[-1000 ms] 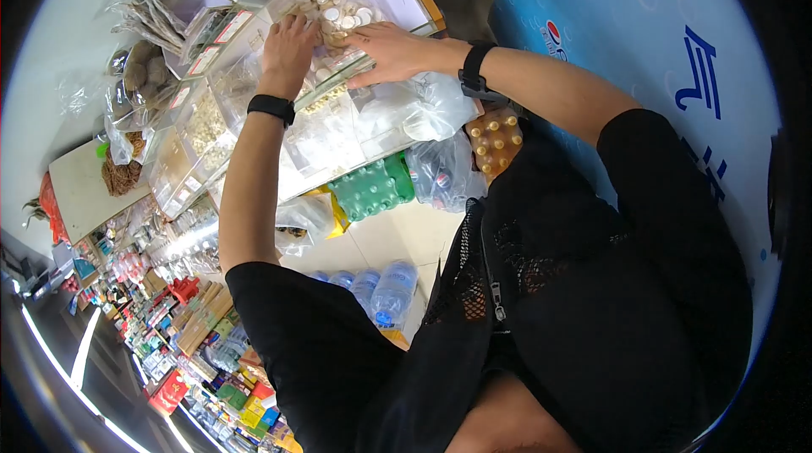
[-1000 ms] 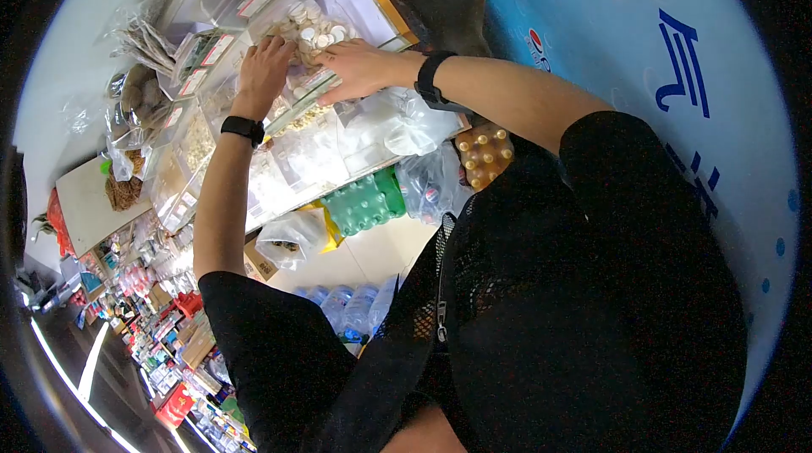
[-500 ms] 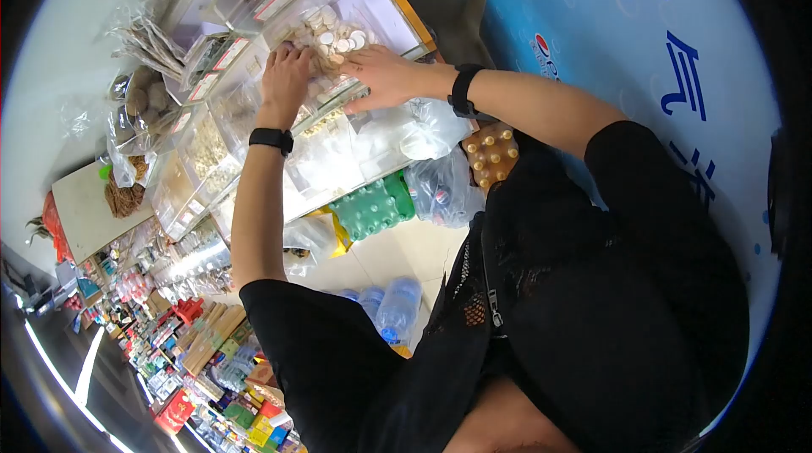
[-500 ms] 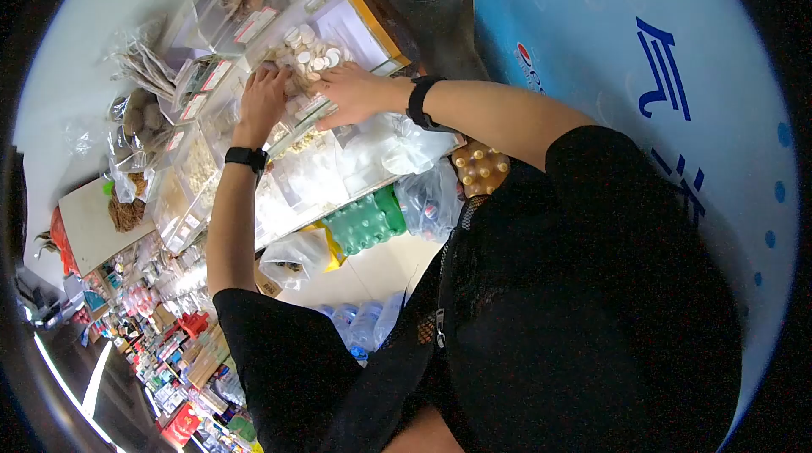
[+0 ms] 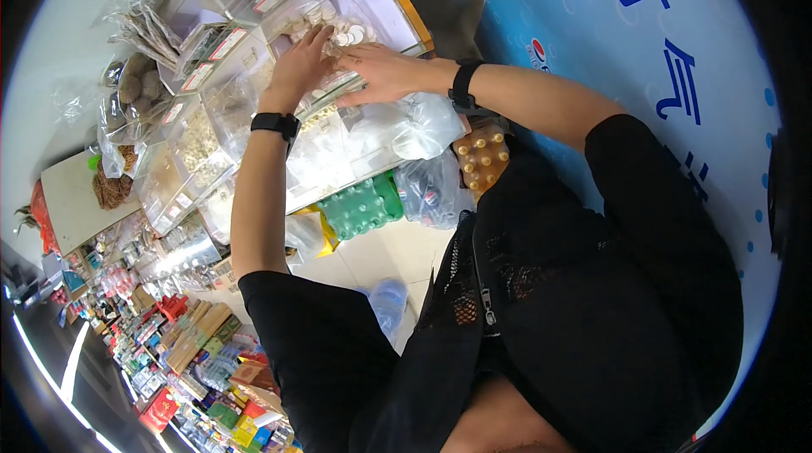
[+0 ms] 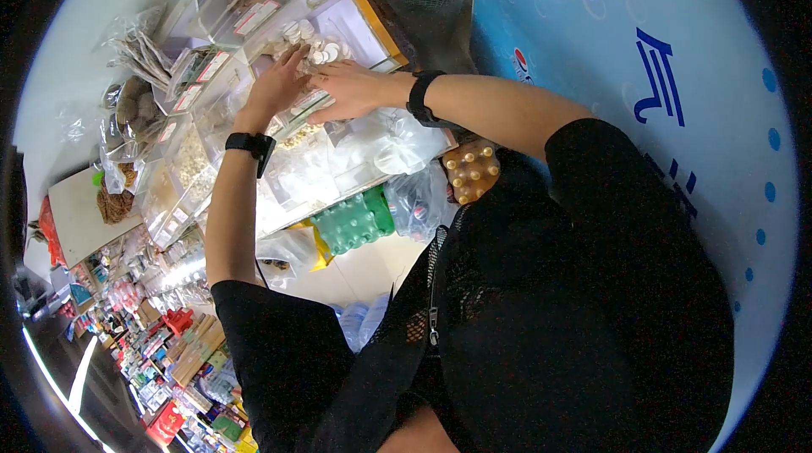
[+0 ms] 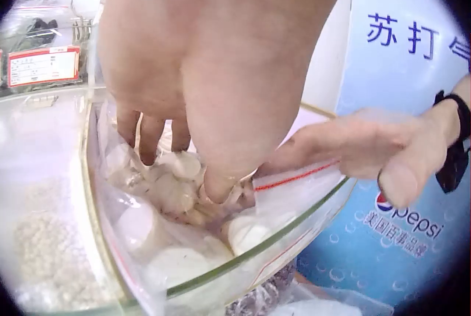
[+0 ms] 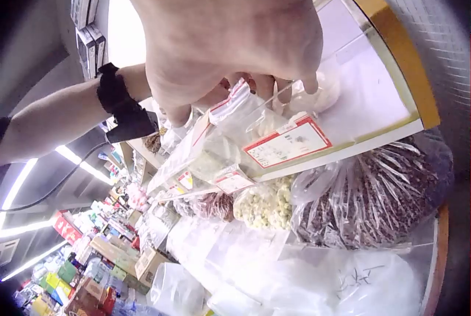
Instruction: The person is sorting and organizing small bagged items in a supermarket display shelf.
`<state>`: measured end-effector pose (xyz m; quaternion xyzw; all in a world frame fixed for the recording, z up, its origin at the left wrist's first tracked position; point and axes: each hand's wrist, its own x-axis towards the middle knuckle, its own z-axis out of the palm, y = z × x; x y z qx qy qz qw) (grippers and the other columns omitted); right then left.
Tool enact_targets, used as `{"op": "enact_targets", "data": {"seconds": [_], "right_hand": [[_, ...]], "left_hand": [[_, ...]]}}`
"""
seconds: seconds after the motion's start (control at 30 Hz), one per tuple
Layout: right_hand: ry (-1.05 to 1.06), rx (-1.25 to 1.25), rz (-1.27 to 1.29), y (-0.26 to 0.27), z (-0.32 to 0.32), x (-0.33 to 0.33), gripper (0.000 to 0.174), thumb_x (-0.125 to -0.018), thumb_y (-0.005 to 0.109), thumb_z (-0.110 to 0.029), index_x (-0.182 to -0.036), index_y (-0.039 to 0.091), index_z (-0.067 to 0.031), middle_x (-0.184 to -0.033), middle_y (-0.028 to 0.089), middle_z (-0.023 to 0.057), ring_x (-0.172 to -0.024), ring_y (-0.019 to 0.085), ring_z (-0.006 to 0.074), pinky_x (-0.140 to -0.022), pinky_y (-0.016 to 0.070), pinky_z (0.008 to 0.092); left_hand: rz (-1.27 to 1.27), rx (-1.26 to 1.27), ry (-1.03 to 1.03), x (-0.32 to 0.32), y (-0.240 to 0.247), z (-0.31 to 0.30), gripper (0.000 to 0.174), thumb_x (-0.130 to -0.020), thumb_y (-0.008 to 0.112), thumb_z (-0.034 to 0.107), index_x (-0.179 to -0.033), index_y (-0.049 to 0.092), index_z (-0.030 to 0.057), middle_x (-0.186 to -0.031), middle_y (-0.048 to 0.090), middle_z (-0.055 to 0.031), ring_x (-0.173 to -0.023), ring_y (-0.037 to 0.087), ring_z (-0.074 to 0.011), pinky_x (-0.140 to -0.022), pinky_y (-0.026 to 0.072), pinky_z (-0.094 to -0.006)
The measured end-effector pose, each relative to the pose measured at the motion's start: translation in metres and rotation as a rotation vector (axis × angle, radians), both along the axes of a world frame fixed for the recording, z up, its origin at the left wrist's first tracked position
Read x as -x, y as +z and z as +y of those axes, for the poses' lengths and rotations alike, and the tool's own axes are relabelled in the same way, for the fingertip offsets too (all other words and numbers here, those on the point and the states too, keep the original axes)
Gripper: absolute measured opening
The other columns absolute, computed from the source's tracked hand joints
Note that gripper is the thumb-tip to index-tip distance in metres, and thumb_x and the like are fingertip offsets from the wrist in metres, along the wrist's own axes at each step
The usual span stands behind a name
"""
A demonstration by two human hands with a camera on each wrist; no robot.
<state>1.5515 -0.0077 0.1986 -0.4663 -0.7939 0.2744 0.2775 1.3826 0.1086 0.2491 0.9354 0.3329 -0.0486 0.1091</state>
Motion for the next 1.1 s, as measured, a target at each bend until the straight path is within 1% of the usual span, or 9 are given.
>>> {"op": "enact_targets", "data": {"seconds": [0.07, 0.2, 0.33, 0.4, 0.53, 0.63, 0.73, 0.9, 1.1], "right_hand": [[-0.005, 0.033, 0.029, 0.002, 0.0, 0.0, 0.076, -0.088, 0.059, -0.06, -0.123, 0.054, 0.007, -0.133, 0.05, 0.0274, -0.127, 0.046, 0.0412, -0.109, 0.0337, 0.0446], [0.017, 0.065, 0.016, 0.01, -0.001, 0.0, 0.078, -0.088, 0.059, -0.06, -0.127, 0.053, 0.0063, -0.137, 0.048, 0.0279, -0.131, 0.043, 0.041, -0.111, 0.0324, 0.0442], [-0.048, -0.078, -0.048, 0.004, 0.002, 0.005, 0.076, -0.086, 0.063, -0.057, -0.135, 0.051, 0.0009, -0.14, 0.047, 0.0282, -0.129, 0.045, 0.0425, -0.111, 0.0337, 0.0444], [0.026, -0.046, 0.023, 0.01, 0.002, 0.0, 0.067, -0.086, 0.067, -0.048, -0.132, 0.054, -0.0012, -0.134, 0.053, 0.0262, -0.123, 0.05, 0.0408, -0.106, 0.0393, 0.0435], [-0.027, -0.027, -0.101, 0.027, 0.006, -0.006, 0.036, -0.09, 0.064, -0.034, -0.114, 0.067, -0.0065, -0.112, 0.064, 0.0158, -0.112, 0.057, 0.0339, -0.093, 0.0466, 0.041], [-0.052, -0.059, -0.159, 0.017, 0.024, -0.01, 0.029, -0.089, 0.063, -0.03, -0.102, 0.072, -0.0061, -0.095, 0.07, 0.0157, -0.091, 0.066, 0.0355, -0.081, 0.0509, 0.0454], [-0.083, 0.054, -0.092, 0.015, 0.042, -0.013, 0.026, -0.089, 0.063, -0.03, -0.098, 0.074, -0.0085, -0.089, 0.072, 0.0151, -0.086, 0.068, 0.0346, -0.077, 0.0516, 0.0457], [0.084, 0.182, -0.128, -0.001, 0.06, -0.014, 0.029, -0.091, 0.062, -0.033, -0.103, 0.073, -0.0099, -0.096, 0.073, 0.0122, -0.09, 0.068, 0.0335, -0.08, 0.0516, 0.0442], [-0.094, 0.046, -0.154, 0.012, 0.058, -0.023, 0.03, -0.092, 0.06, -0.034, -0.108, 0.071, -0.0112, -0.095, 0.073, 0.0119, -0.091, 0.068, 0.0321, -0.082, 0.0523, 0.0425]], "left_hand": [[0.095, 0.066, 0.041, 0.0, 0.0, 0.0, 0.058, -0.091, 0.063, 0.024, -0.143, 0.042, 0.008, -0.145, 0.047, -0.0182, -0.125, 0.052, -0.0376, -0.099, 0.0464, -0.0457], [-0.081, -0.107, -0.062, 0.017, -0.017, 0.007, 0.055, -0.088, 0.064, 0.021, -0.139, 0.047, 0.0103, -0.142, 0.051, -0.0139, -0.123, 0.054, -0.0352, -0.105, 0.0418, -0.0429], [-0.266, -0.105, 0.035, 0.031, 0.024, -0.025, 0.037, -0.092, 0.06, 0.018, -0.128, 0.056, 0.006, -0.13, 0.058, -0.0187, -0.117, 0.056, -0.038, -0.102, 0.043, -0.0434], [-0.462, 0.015, 0.28, 0.035, 0.046, -0.058, 0.029, -0.095, 0.058, 0.019, -0.12, 0.06, 0.0042, -0.118, 0.064, -0.0206, -0.111, 0.059, -0.0391, -0.095, 0.0466, -0.0436], [-0.539, -0.048, 0.329, 0.048, 0.041, -0.099, 0.026, -0.095, 0.06, 0.022, -0.114, 0.063, 0.0041, -0.108, 0.066, -0.02, -0.104, 0.061, -0.039, -0.088, 0.0491, -0.0437], [-0.585, -0.11, 0.308, 0.053, 0.026, -0.115, 0.028, -0.093, 0.061, 0.016, -0.118, 0.06, 0.0036, -0.111, 0.065, -0.0197, -0.106, 0.06, -0.0389, -0.089, 0.0487, -0.0441], [-0.637, -0.209, 0.234, 0.046, 0.013, -0.13, 0.034, -0.089, 0.063, 0.01, -0.121, 0.055, 0.0007, -0.123, 0.06, -0.0185, -0.113, 0.056, -0.037, -0.096, 0.046, -0.0441], [-0.468, -0.259, 0.139, 0.025, 0.0, -0.141, 0.048, -0.089, 0.064, 0.015, -0.132, 0.049, -0.0001, -0.14, 0.05, -0.0166, -0.13, 0.045, -0.0336, -0.109, 0.0366, -0.0449], [-0.252, -0.296, 0.155, 0.024, -0.03, -0.142, 0.058, -0.094, 0.06, 0.026, -0.143, 0.04, 0.0023, -0.148, 0.043, -0.0169, -0.134, 0.041, -0.035, -0.112, 0.0327, -0.0467]]}}
